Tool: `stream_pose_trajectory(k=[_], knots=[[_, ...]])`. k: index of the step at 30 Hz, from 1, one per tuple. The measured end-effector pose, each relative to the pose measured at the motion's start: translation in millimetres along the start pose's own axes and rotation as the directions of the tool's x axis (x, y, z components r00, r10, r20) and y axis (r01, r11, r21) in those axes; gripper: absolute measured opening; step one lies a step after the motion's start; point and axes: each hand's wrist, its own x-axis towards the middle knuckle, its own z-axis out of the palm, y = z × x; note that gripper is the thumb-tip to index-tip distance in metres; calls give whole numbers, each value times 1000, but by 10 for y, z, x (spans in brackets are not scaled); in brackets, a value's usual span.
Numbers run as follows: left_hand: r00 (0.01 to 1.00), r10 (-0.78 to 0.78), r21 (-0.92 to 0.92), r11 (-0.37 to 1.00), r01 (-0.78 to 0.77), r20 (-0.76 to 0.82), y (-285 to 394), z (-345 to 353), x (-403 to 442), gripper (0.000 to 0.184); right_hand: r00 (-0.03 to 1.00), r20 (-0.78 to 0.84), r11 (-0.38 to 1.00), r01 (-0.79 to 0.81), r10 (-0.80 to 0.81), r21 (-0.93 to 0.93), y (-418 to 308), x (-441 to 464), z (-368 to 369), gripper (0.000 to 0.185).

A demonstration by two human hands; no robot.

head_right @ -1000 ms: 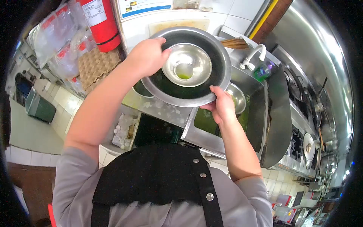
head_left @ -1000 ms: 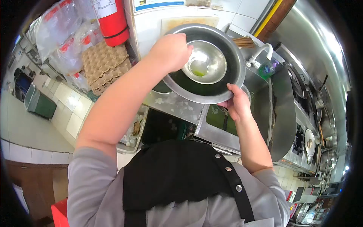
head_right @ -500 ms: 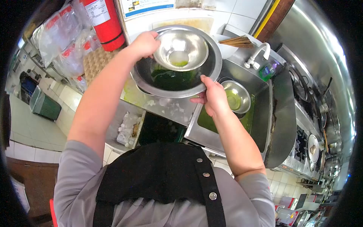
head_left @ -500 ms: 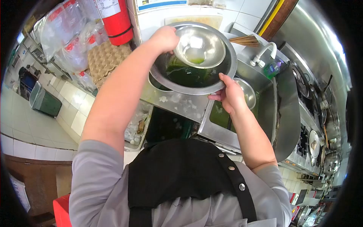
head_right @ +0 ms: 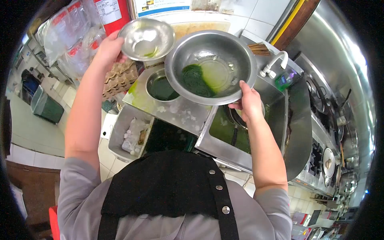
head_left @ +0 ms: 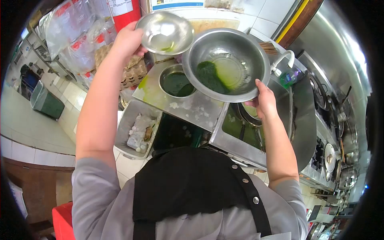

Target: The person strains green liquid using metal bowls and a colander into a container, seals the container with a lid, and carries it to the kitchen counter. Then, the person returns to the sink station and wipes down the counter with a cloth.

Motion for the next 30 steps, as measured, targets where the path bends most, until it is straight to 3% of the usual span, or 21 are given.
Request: stream_pose_trajectory(k=[5, 8, 9, 12, 18, 24, 30], knots=[[990, -120, -102, 988, 113, -68, -491, -93, -161, 45, 997, -40, 993, 64, -68, -98, -94, 124, -228, 39], [979, -137, -229, 968, 100, -151, -708, -183, -320, 45, 994, -76, 990, 71, -80, -119, -176, 86, -262, 39], [958, -169, -236, 965, 113, -232, -745, -204, -399, 45, 993, -74, 992, 79, -87, -101, -167, 101, -299, 39], [960, -161, -266, 959, 97, -230, -902, -383, -686, 44, 992, -90, 996, 83, -86, -39, -116, 120, -402, 39], [939, -336, -272, 913, 304, -78, -1051, -352, -1207, 45, 989, -148, 996, 26, -12, 89, -23, 71, -587, 41], [893, -411, -321, 834, 449, 182, -1065, 285, -1506, 49, 974, -225, 991, 39, -10, 125, -53, -52, -732, 38], [823, -331, -284, 824, 491, 462, -1286, 1123, -1596, 50, 960, -280, 992, 61, -28, 111, -24, -172, -901, 37]])
